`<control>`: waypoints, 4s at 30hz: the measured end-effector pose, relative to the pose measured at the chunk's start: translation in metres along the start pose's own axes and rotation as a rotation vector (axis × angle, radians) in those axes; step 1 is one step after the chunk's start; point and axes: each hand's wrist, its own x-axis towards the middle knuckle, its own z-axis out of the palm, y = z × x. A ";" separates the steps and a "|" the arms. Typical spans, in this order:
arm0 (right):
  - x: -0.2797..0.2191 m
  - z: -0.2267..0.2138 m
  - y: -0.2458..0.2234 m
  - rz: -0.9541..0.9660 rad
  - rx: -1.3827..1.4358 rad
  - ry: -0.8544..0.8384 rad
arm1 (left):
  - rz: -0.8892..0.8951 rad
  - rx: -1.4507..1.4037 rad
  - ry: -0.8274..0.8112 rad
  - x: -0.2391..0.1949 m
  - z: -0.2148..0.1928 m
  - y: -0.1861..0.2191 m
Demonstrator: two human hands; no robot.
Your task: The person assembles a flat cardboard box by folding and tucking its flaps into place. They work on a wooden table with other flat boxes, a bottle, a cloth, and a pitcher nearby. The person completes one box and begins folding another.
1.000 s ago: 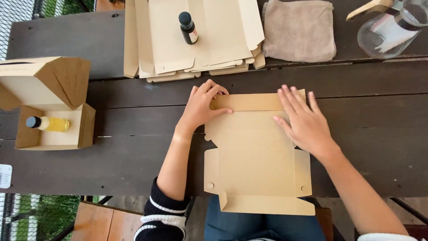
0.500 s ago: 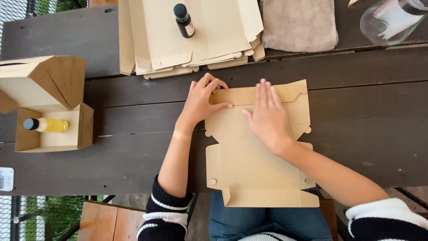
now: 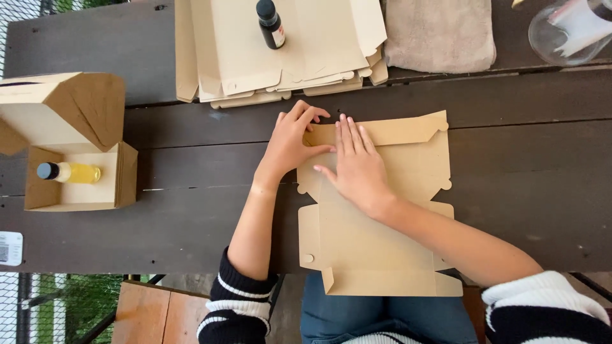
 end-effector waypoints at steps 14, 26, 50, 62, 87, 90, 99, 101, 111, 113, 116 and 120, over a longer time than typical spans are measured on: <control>-0.019 -0.061 0.105 -0.139 0.210 -0.117 | -0.051 -0.028 -0.016 -0.002 -0.008 0.017; -0.017 -0.091 0.162 0.039 0.465 -0.010 | 0.045 0.031 0.126 -0.003 0.000 0.012; -0.017 -0.046 0.144 -0.067 0.109 0.268 | -0.073 -0.205 0.169 -0.005 0.002 0.019; -0.013 -0.038 0.129 -0.087 0.086 0.374 | -0.042 -0.231 0.179 -0.005 0.007 0.020; 0.003 -0.034 0.108 -0.185 0.122 0.353 | -0.008 -0.242 0.199 -0.004 0.017 0.016; 0.005 -0.021 0.111 -0.198 0.116 0.387 | -0.005 -0.225 0.190 -0.003 0.015 0.016; 0.010 -0.030 0.097 -0.249 0.100 0.411 | -0.013 -0.247 0.184 -0.003 0.018 0.016; 0.015 -0.026 0.091 -0.267 0.104 0.422 | -0.017 -0.245 0.183 -0.002 0.019 0.016; 0.032 -0.030 0.076 -0.326 0.159 0.417 | -0.022 -0.215 0.192 -0.003 0.018 0.010; 0.032 -0.025 0.077 -0.329 0.140 0.419 | -0.033 -0.224 0.196 -0.003 0.021 0.010; 0.036 -0.022 0.069 -0.353 0.122 0.427 | -0.036 -0.227 0.199 -0.002 0.019 0.013; 0.038 -0.013 0.065 -0.350 0.125 0.418 | -0.024 -0.216 0.188 -0.003 0.017 0.013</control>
